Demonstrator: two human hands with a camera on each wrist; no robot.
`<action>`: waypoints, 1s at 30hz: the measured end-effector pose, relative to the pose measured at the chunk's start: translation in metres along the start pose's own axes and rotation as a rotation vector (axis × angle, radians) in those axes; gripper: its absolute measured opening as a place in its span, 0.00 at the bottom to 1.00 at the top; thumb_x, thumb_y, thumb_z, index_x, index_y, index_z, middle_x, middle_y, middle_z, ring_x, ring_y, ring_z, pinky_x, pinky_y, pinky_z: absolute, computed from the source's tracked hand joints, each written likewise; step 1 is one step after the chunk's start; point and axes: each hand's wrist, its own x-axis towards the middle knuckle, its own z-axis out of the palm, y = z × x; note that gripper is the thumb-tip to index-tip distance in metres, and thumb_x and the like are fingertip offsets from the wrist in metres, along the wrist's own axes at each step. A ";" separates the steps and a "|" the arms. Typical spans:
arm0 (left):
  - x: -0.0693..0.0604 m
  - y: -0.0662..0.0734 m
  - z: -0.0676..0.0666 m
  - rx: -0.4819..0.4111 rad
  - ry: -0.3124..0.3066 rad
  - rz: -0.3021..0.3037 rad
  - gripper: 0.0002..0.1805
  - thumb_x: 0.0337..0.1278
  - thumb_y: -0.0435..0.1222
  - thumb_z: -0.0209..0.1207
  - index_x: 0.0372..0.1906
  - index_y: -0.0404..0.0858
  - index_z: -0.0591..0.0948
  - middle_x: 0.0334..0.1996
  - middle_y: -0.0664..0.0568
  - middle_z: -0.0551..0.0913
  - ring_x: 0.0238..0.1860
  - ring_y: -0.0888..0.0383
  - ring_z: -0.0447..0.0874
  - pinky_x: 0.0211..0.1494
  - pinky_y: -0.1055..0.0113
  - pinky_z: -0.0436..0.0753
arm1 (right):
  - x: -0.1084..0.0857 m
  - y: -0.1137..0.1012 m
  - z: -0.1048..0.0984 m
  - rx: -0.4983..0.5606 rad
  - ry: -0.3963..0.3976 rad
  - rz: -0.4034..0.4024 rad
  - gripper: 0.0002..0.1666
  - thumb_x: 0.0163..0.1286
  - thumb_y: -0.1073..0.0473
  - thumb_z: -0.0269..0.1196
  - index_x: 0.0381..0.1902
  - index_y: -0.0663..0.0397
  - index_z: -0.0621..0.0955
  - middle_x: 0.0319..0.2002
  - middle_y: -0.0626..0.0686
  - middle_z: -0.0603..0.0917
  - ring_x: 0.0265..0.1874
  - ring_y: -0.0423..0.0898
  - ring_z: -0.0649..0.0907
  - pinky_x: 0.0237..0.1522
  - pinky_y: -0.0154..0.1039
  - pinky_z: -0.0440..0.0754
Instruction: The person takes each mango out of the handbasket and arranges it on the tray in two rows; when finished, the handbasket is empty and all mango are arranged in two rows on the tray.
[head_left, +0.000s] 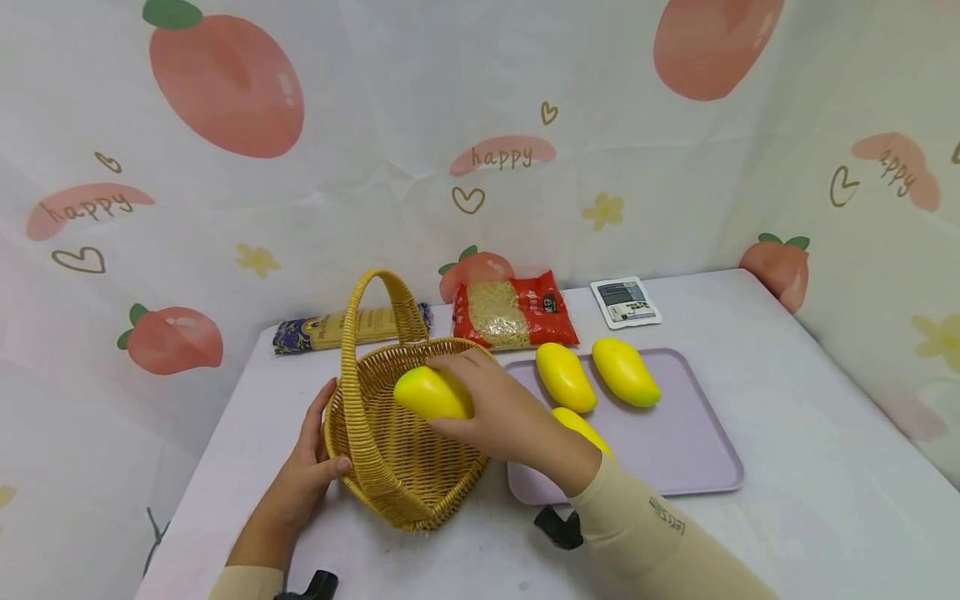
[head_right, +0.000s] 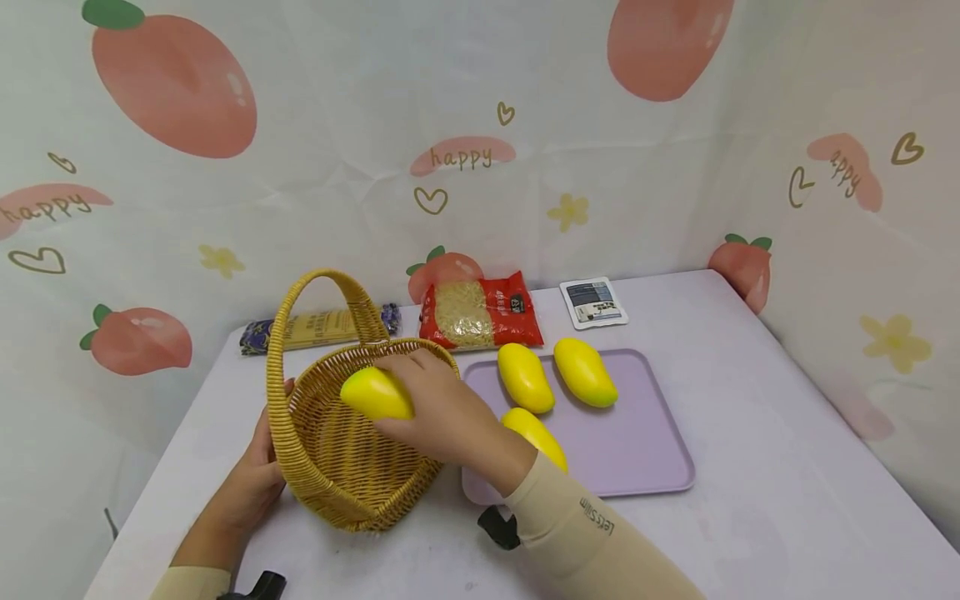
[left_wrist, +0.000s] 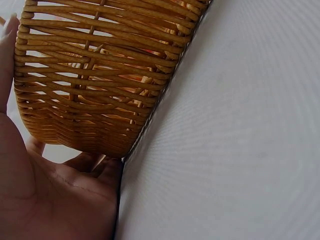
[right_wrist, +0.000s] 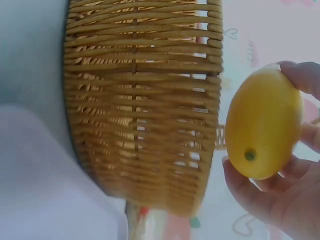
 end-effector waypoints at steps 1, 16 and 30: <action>0.000 0.000 0.000 -0.001 0.000 0.000 0.62 0.66 0.31 0.72 0.90 0.62 0.43 0.81 0.37 0.62 0.64 0.51 0.84 0.66 0.61 0.82 | -0.003 0.001 -0.002 0.010 0.002 -0.005 0.40 0.72 0.49 0.75 0.78 0.44 0.75 0.68 0.49 0.77 0.54 0.46 0.78 0.55 0.46 0.82; 0.000 -0.001 -0.001 -0.004 -0.024 0.023 0.62 0.67 0.32 0.71 0.90 0.60 0.41 0.77 0.34 0.66 0.62 0.49 0.84 0.65 0.59 0.83 | -0.047 0.027 -0.021 0.060 0.101 -0.036 0.40 0.70 0.51 0.78 0.76 0.46 0.77 0.67 0.45 0.79 0.60 0.46 0.78 0.60 0.52 0.81; -0.001 0.000 0.001 -0.015 0.002 -0.011 0.62 0.67 0.32 0.71 0.90 0.62 0.43 0.79 0.35 0.65 0.62 0.51 0.84 0.64 0.60 0.83 | -0.084 0.050 -0.037 0.055 0.193 0.028 0.42 0.66 0.57 0.81 0.75 0.47 0.77 0.69 0.45 0.79 0.60 0.48 0.78 0.62 0.57 0.82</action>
